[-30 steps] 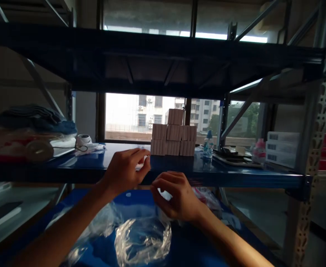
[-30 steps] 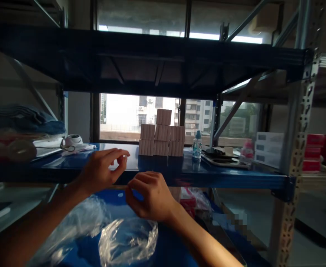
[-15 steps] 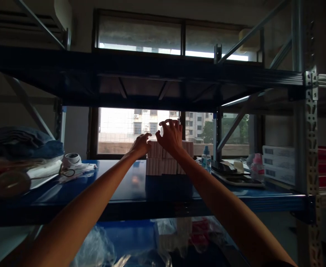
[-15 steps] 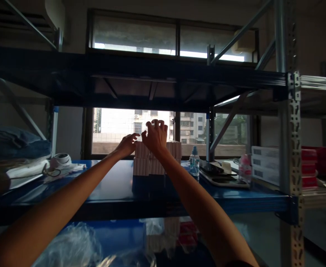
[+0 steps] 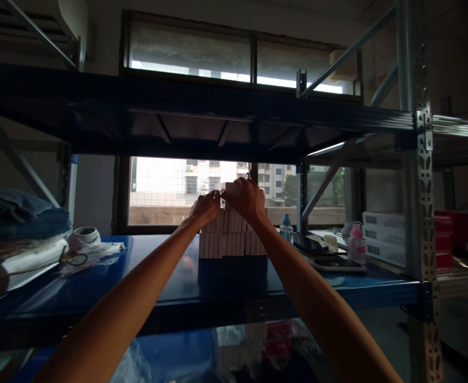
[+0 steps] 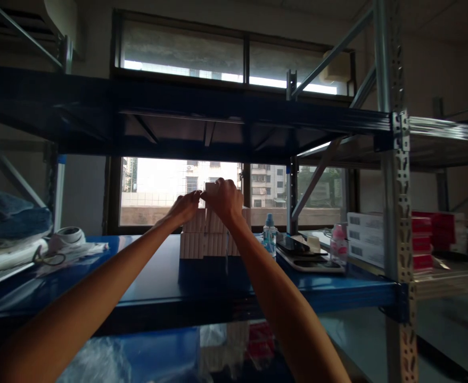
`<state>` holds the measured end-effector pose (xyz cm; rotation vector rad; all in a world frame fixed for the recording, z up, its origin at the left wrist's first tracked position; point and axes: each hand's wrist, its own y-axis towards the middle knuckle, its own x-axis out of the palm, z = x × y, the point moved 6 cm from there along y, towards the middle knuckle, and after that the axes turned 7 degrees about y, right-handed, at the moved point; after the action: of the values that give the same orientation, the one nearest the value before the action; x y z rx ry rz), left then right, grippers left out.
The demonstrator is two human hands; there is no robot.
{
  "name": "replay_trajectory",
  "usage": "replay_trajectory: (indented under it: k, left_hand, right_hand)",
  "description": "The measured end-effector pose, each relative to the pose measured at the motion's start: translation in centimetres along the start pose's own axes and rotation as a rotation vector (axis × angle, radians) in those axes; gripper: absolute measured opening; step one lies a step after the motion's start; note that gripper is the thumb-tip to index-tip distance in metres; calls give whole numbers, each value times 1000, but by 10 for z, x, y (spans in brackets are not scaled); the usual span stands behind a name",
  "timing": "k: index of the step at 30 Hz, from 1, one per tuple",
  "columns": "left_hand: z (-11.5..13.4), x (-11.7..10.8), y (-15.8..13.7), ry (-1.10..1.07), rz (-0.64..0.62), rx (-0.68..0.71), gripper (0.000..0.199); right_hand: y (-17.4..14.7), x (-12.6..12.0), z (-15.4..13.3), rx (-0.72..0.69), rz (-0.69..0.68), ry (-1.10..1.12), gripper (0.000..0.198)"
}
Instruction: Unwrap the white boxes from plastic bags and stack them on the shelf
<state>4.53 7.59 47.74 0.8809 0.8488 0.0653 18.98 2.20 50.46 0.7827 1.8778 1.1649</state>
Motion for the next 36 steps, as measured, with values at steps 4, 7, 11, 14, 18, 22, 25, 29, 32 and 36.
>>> replay_trajectory:
  k: [4,7,11,14,18,22,25,29,32,36]
  left_hand:
    - [0,-28,-27,-211,149,9,63]
    - [3,-52,-69,-465,243,62,68]
    - [2,-67,-151,-638,282,89,74]
    - [-5,-59,-219,-666,271,20,63]
    - [-17,-33,-298,-736,202,-117,62]
    - [-25,-7,-353,-708,101,-232,48]
    - [-41,9,-379,-688,100,-314,52]
    - [-70,37,-399,-686,121,-398,64]
    - [-82,52,-409,-676,139,-371,80]
    - [-85,64,-421,-626,77,-317,85]
  right_hand:
    - [-32,-43,-28,-110,98,266,56]
    - [-68,-64,-34,-97,89,630,60]
    - [-128,-70,-37,-54,-30,921,59]
    - [-181,-66,-42,4,-141,971,63]
    - [-248,-59,-45,94,-219,988,72]
    - [-303,-48,-39,206,-271,1043,71]
    - [-337,-36,-31,278,-338,1067,68]
    - [-373,-13,-21,308,-447,1070,68]
    - [-391,4,-15,316,-449,1075,78]
    - [-408,19,-8,321,-330,1008,88]
